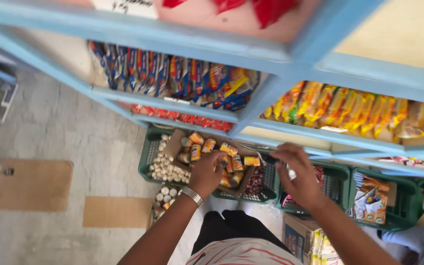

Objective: Stocking and organizing canned goods on a grocery store shelf from a floor crate.

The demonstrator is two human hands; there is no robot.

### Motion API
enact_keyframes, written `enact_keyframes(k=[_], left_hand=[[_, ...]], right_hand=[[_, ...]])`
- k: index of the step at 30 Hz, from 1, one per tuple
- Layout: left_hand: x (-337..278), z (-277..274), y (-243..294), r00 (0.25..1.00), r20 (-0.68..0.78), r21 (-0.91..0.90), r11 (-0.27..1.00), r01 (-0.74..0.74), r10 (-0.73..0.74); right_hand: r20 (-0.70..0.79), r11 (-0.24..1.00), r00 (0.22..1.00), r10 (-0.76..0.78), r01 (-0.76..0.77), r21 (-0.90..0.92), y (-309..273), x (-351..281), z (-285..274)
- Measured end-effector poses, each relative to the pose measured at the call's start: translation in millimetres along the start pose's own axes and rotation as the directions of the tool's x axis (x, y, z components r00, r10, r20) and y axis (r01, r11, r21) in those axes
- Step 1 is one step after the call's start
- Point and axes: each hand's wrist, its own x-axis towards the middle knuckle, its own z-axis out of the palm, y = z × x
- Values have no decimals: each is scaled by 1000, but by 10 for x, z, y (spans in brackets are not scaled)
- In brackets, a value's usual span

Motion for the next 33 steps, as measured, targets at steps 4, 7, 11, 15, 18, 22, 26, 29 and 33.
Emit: enact_keyframes(k=[4,7,11,15,18,22,26,29,33], left_hand=[[-87,558,-1417,984,-48,-75,983,166,-170],[-86,1041,-2308,915,-18,-183,900,394,-404],[-35,1517,-3013,847,12,-186,831,524,-532],[98,1731,-3341,878,-59,-133,876,464,-474],[161,1744,-3408,835,-45,-236,818,524,-548],[373,1680,-3389,825,-117,-262,818,512,-554],[544,1796,-3407,824,-74,-119,826,552,-561],[668,2126,-3635,856,-178,-109,874,473,-485],[850,2473,-3820,854,-221,-100,882,461,-472]], right_hand=[[262,948,945,195,-250,197,464,-581,723],[442,815,788,428,-548,187,858,-958,1228],[556,595,558,616,-792,137,1683,-1699,2002],[659,230,295,692,-955,186,2250,-2066,2552],[723,62,253,643,-958,280,2380,-2092,2762],[722,-54,68,689,-988,144,2448,-1852,2998],[684,-115,5,729,-985,130,2867,-2046,3231],[672,-166,-26,740,-975,146,3159,-2134,3409],[671,-252,-68,738,-951,180,3496,-2163,3601]])
